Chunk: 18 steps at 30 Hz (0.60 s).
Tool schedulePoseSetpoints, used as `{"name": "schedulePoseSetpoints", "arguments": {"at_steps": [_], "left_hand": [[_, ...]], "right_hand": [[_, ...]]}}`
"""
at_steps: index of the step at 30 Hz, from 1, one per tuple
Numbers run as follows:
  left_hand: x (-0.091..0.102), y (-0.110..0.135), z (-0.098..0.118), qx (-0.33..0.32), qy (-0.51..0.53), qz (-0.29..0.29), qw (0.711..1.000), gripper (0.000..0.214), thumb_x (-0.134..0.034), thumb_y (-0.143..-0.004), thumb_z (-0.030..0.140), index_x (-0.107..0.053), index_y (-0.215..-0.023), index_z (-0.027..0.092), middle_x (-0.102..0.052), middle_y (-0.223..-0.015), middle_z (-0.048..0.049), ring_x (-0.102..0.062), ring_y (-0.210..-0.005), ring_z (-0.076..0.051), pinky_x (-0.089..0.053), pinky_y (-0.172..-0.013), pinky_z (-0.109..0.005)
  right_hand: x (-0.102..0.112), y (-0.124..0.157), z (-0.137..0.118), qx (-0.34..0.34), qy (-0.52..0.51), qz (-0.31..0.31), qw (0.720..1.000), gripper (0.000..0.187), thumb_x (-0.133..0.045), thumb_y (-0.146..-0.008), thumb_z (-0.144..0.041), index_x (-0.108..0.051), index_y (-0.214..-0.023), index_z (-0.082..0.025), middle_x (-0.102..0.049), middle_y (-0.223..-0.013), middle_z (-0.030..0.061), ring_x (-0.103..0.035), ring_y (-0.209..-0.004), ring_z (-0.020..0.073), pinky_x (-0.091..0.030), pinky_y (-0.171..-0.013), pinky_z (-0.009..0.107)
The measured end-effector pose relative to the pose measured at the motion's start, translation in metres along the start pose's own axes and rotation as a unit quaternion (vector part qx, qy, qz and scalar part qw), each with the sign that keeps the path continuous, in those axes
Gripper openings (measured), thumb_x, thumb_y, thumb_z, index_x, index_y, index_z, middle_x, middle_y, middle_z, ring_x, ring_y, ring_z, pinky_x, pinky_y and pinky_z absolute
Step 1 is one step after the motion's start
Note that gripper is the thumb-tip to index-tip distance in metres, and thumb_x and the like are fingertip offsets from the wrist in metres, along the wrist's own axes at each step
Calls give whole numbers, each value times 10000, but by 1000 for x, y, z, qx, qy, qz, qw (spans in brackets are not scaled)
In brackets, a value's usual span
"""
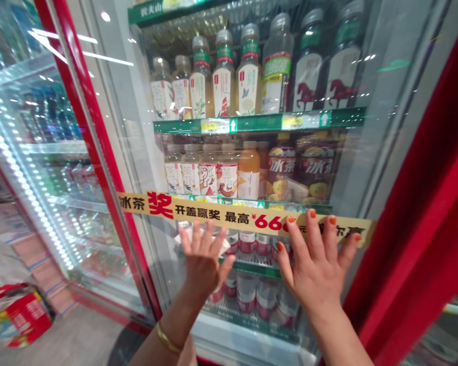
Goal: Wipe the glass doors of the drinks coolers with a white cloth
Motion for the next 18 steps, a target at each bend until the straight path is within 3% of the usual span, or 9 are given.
{"name": "schedulePoseSetpoints", "arguments": {"at_steps": [3, 5, 7, 9, 11, 13, 14, 16, 18], "left_hand": [[12, -16, -59, 194, 3, 46, 980, 729, -345, -1132, 390, -84, -1796, 240, -40, -1877, -134, 54, -1751, -333, 37, -1395, -688], [17, -47, -68, 245, 22, 70, 967, 702, -272, -1143, 429, -100, -1797, 239, -32, -1881, -125, 49, -1753, -334, 32, -1396, -689], [16, -77, -39, 177, 31, 60, 982, 710, -289, -1138, 484, -112, -1796, 285, -23, -1886, -77, 55, -1754, -330, 57, -1397, -678], [9, -81, 16, 44, 34, 34, 998, 729, -345, -1126, 522, -114, -1792, 334, -53, -1886, -23, 41, -1757, -310, 84, -1404, -651], [0, -51, 64, -64, 40, 4, 997, 731, -407, -1114, 514, -152, -1784, 372, -108, -1877, 29, 6, -1761, -272, 91, -1419, -600], [-8, -4, 79, -83, 44, -18, 995, 725, -451, -1104, 429, -191, -1779, 376, -116, -1873, 47, -7, -1762, -249, 77, -1430, -572], [-9, 17, 70, -53, 46, -4, 997, 738, -457, -1095, 363, -189, -1782, 363, -105, -1878, 25, -10, -1763, -264, 64, -1428, -593], [-11, 42, 31, 67, 31, 5, 997, 774, -408, -1091, 251, -89, -1797, 256, -15, -1883, -84, 50, -1758, -310, 34, -1408, -679], [-8, 39, -15, 210, 15, 40, 977, 746, -333, -1117, 249, -26, -1795, 203, -8, -1873, -175, 44, -1750, -381, -26, -1372, -778]], "right_hand": [[0, 18, -4, -5, -13, -23, 1000, 830, -607, -1046, -384, -222, -1781, -346, -185, -1876, 27, -133, -1753, 307, -81, -1413, 647], [0, 33, -7, -15, -10, -22, 1000, 833, -613, -1043, -380, -227, -1780, -335, -175, -1875, 21, -120, -1755, 292, -44, -1416, 644], [0, 46, -10, -26, -8, -10, 1000, 801, -595, -1058, -373, -245, -1776, -316, -166, -1873, 13, -119, -1755, 268, -4, -1421, 624], [-1, 55, -10, -33, -10, 0, 999, 771, -578, -1068, -361, -265, -1770, -309, -169, -1869, 7, -136, -1753, 254, -6, -1425, 609], [-2, 60, -9, -34, -11, 5, 999, 773, -581, -1056, -352, -280, -1766, -314, -200, -1860, 10, -166, -1747, 268, -43, -1424, 629], [-2, 63, -7, -33, -10, 4, 999, 798, -599, -1030, -347, -288, -1764, -323, -243, -1847, 18, -194, -1741, 291, -73, -1417, 662], [-3, 63, -7, -31, -11, 4, 999, 810, -607, -1018, -344, -291, -1763, -326, -256, -1842, 18, -203, -1739, 296, -80, -1415, 670], [-3, 63, -6, -29, -14, 7, 999, 817, -612, -1008, -334, -296, -1762, -325, -258, -1840, 8, -203, -1739, 289, -78, -1421, 657], [-2, 62, -7, -30, -18, 14, 999, 801, -600, -1018, -326, -301, -1761, -315, -236, -1846, -2, -193, -1741, 268, -66, -1429, 625]]}}
Point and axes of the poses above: each hand's wrist, its own y-axis away from the middle knuckle, its own x-axis out of the back of the hand, z = x × y, the point moved 6 cm from there along -y, towards the middle knuckle
